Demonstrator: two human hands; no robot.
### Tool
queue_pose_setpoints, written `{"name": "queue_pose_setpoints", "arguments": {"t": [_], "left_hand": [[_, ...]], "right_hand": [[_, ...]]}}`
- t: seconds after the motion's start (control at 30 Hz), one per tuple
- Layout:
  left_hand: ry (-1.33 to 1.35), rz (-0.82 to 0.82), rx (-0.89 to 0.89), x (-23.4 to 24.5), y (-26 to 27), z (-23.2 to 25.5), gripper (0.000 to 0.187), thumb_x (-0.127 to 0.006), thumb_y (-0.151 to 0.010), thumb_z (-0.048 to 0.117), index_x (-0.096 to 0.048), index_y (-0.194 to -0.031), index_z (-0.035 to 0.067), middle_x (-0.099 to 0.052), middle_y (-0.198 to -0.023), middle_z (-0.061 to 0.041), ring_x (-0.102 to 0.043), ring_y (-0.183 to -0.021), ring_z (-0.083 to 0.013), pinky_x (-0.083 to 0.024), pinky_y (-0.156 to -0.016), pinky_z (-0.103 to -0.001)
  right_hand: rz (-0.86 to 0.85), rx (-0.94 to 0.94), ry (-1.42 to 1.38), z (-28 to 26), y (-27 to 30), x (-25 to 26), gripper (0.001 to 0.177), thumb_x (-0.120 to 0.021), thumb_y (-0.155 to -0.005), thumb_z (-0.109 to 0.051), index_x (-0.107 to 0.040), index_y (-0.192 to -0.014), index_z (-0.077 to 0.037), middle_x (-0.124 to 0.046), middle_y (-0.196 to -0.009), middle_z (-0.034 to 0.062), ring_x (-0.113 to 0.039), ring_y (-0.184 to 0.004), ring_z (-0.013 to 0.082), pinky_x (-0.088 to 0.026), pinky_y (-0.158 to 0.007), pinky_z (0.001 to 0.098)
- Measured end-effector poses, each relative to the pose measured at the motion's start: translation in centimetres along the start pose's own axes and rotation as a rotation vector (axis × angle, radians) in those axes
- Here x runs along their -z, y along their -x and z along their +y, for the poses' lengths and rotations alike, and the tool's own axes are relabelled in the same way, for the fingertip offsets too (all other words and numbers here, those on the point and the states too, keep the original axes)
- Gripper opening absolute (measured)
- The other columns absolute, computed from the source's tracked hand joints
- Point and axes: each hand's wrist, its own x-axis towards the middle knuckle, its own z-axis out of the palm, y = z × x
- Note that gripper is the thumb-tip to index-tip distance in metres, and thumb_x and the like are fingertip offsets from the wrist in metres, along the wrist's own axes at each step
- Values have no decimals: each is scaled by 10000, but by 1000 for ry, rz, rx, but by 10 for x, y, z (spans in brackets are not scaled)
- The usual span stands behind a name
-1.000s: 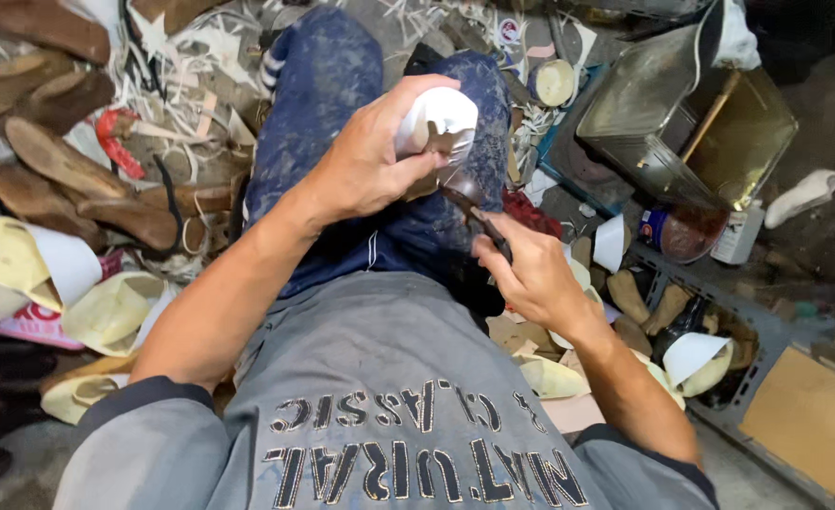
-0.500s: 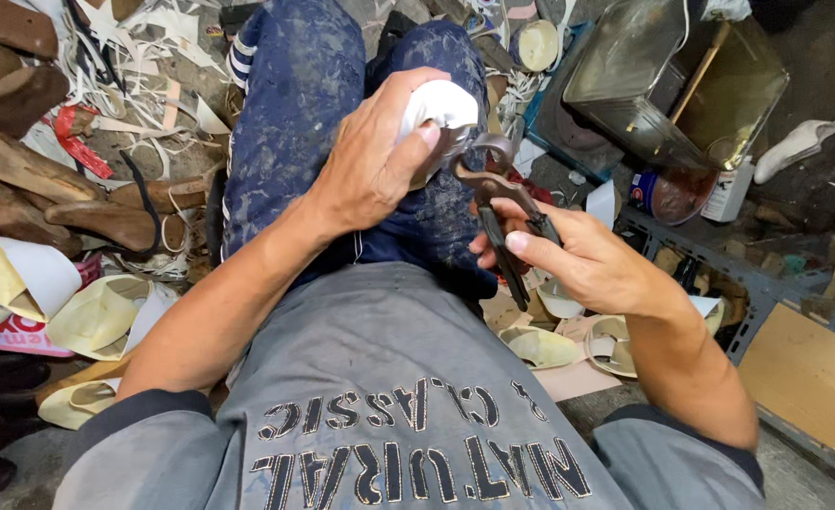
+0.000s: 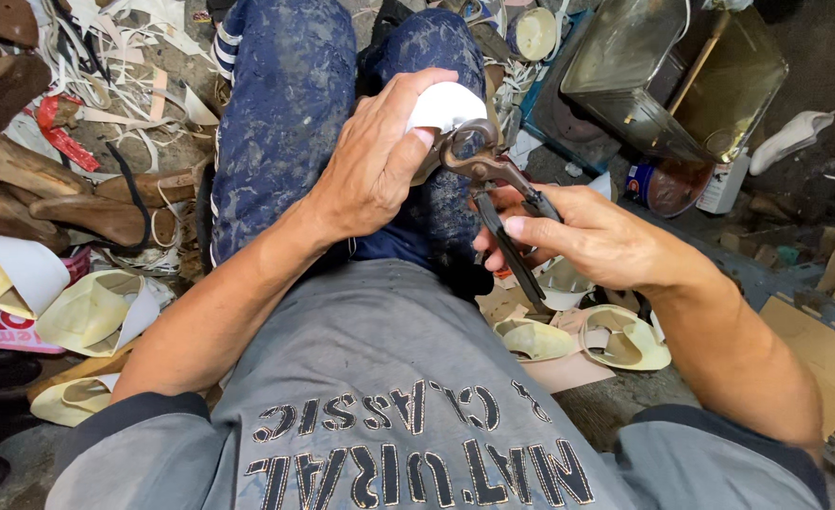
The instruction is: The person uses pliers and a hammer to work on the sole of a white shoe, repeatedly striking the pliers to adjust or remove parts of the shoe's sole. The person holds the shoe with one hand while manipulating the tools with the other.
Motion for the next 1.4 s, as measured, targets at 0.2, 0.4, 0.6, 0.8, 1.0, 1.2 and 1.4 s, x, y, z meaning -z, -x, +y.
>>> {"name": "queue_pose_setpoints", "arguments": {"t": [0.2,0.4,0.6,0.8,1.0,1.2,1.4], "left_hand": [[-39,14,-27,-6,0,0,499,-263,-1053,341,-403,-1456,82,-561,-1386,-181,-570,-1171,-347,-367,-939,-424],[-69,31,-38,-8,-1,2,459,-304,-1053,292,-407,-1451,87,-577,-1352,-170,-581,-1126,-345,-346,-894,-431],[-59,36,-35,-11,0,1,458,-314,-1040,262,-407,-1447,74,-568,-1357,-185,-583,-1139,-361,-368,-917,-457],[-74,74,-19,-5,-3,-5,512,-243,-1070,368,-411,-1449,68,-577,-1377,-185,-594,-1190,-355,-382,-921,-448],[106,77,43,19,-2,-14,632,-199,-1066,561,-415,-1461,118,-559,-1406,-187,-592,-1158,-343,-432,-937,-407],[155,214,65,27,-14,-7,671,-259,-1027,600,-469,-1423,100,-634,-1325,-84,-639,-1133,-227,-461,-962,-352],[-8,281,22,26,-28,-29,354,-378,-1022,208,-490,-1330,73,-629,-1321,-121,-637,-1188,-315,-454,-1000,-413]], "right_hand": [[-22,-75,143,-10,6,2,334,-526,-974,-270,-616,-1192,-34,-761,-1076,104,-778,-889,221,-597,-751,347],[75,-222,174,-18,9,-6,359,-522,-954,-299,-561,-1259,-114,-787,-1082,92,-805,-907,227,-461,-643,319],[114,-250,84,-12,7,-4,290,-539,-974,-271,-626,-1146,-54,-794,-1052,134,-812,-910,258,-475,-613,290],[161,69,210,22,-20,-26,308,-446,-1053,-255,-594,-1135,2,-641,-801,93,-637,-609,185,-529,-578,286],[545,568,691,60,-62,-52,226,-472,-1069,-205,-568,-893,-100,-632,-655,9,-637,-608,210,-478,-734,358],[714,802,857,18,-49,-30,304,-442,-1084,-214,-670,-1194,-46,-716,-1071,112,-697,-886,253,-507,-804,364],[737,699,423,-95,-61,51,207,-469,-1015,-173,-604,-1163,-119,-739,-1116,31,-756,-975,106,-602,-806,227]]}}
